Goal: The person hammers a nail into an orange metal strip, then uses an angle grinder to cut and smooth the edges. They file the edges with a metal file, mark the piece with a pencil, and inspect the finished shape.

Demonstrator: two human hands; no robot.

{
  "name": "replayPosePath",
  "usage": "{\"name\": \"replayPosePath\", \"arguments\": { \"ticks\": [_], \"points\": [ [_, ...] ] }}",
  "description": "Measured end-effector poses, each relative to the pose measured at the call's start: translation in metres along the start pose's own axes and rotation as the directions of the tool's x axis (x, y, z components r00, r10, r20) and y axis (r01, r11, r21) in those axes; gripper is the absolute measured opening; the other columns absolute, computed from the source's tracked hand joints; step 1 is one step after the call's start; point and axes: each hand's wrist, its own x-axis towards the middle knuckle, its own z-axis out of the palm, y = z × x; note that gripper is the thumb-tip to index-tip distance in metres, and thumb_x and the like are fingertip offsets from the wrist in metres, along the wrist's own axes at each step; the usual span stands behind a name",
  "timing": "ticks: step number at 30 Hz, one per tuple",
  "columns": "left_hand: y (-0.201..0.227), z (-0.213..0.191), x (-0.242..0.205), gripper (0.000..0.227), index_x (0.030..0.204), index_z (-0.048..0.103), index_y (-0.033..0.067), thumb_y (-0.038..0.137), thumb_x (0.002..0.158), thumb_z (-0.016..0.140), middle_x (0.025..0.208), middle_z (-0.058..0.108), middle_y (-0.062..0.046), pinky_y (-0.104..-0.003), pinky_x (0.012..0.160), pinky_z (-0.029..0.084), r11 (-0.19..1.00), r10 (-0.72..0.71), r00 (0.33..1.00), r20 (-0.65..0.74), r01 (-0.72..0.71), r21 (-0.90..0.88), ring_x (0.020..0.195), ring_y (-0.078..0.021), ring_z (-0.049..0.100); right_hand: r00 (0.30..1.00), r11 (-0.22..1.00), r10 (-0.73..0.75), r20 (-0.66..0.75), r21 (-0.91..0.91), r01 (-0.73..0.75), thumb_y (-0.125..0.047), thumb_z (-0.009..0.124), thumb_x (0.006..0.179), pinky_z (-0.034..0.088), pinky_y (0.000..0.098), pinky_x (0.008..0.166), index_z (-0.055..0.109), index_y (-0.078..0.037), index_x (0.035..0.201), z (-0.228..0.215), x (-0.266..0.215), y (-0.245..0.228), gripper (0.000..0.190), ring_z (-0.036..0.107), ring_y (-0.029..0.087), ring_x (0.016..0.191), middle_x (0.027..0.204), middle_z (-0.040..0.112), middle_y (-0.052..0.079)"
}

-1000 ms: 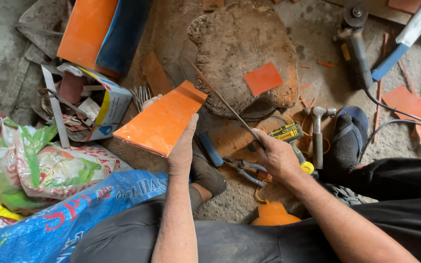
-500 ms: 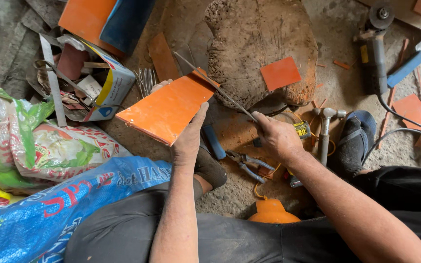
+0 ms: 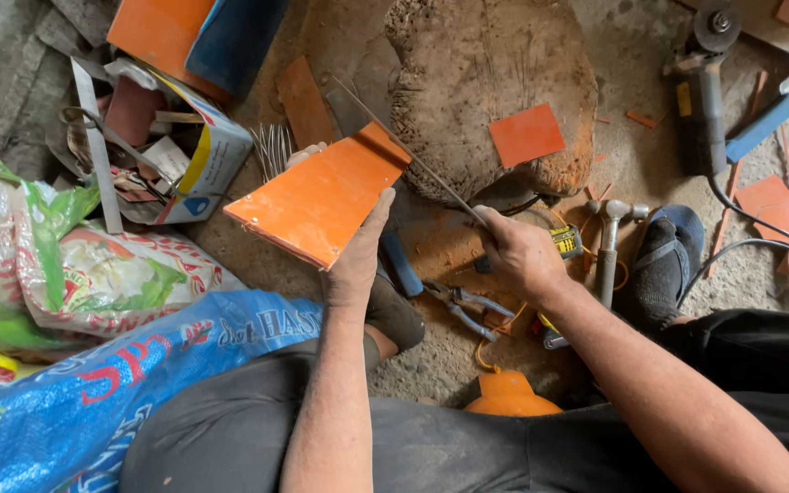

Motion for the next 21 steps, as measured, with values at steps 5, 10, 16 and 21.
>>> {"name": "replayPosePath", "arguments": {
  "ticks": [5, 10, 16, 21],
  "points": [
    [0.001, 0.002, 0.0, 0.04, 0.122, 0.063, -0.0024, 0.009, 0.092, 0.086, 0.115, 0.07, -0.007, -0.031, 0.087, 0.058, 0.995, -0.049, 0.999, -0.01, 0.048, -0.083, 0.099, -0.0161, 0.067, 0.955, 0.964, -0.224, -0.196, 0.1, 0.247, -0.018, 0.058, 0.098, 0.055, 0.049, 0.069, 0.057, -0.012, 0.13, -0.002, -0.001, -0.005, 0.032, 0.066, 0.042, 0.089, 0.102, 0.07, 0.02],
    [0.006, 0.002, 0.005, 0.04, 0.124, 0.06, -0.002, 0.007, 0.092, 0.083, 0.117, 0.065, -0.005, -0.031, 0.091, 0.056, 0.936, -0.11, 0.994, 0.03, 0.113, -0.332, 0.102, -0.015, 0.064, 1.0, 0.995, -0.016, 0.018, -0.102, 0.018, -0.018, 0.061, 0.098, 0.052, 0.0524, 0.071, 0.061, -0.016, 0.128, -0.003, 0.009, -0.005, 0.03, 0.066, 0.042, 0.083, 0.089, 0.07, 0.019],
    [0.003, 0.002, 0.003, 0.031, 0.118, 0.067, -0.0027, 0.002, 0.092, 0.083, 0.114, 0.071, -0.007, -0.031, 0.089, 0.058, 0.973, -0.104, 0.993, 0.046, 0.112, -0.202, 0.099, -0.0165, 0.068, 0.972, 0.979, -0.191, -0.135, 0.049, 0.2, -0.018, 0.058, 0.098, 0.053, 0.0507, 0.07, 0.059, -0.013, 0.128, 0.001, 0.004, 0.001, 0.031, 0.066, 0.042, 0.086, 0.1, 0.071, 0.019],
    [0.006, 0.002, 0.006, 0.036, 0.119, 0.062, -0.0019, 0.005, 0.091, 0.083, 0.113, 0.067, -0.005, -0.03, 0.087, 0.057, 0.948, -0.1, 0.994, 0.034, 0.106, -0.3, 0.099, -0.0146, 0.065, 1.0, 0.999, 0.009, 0.018, -0.052, -0.008, -0.017, 0.061, 0.096, 0.052, 0.053, 0.074, 0.061, -0.018, 0.13, -0.003, 0.011, -0.001, 0.035, 0.067, 0.043, 0.086, 0.094, 0.071, 0.02]
  ]
}}
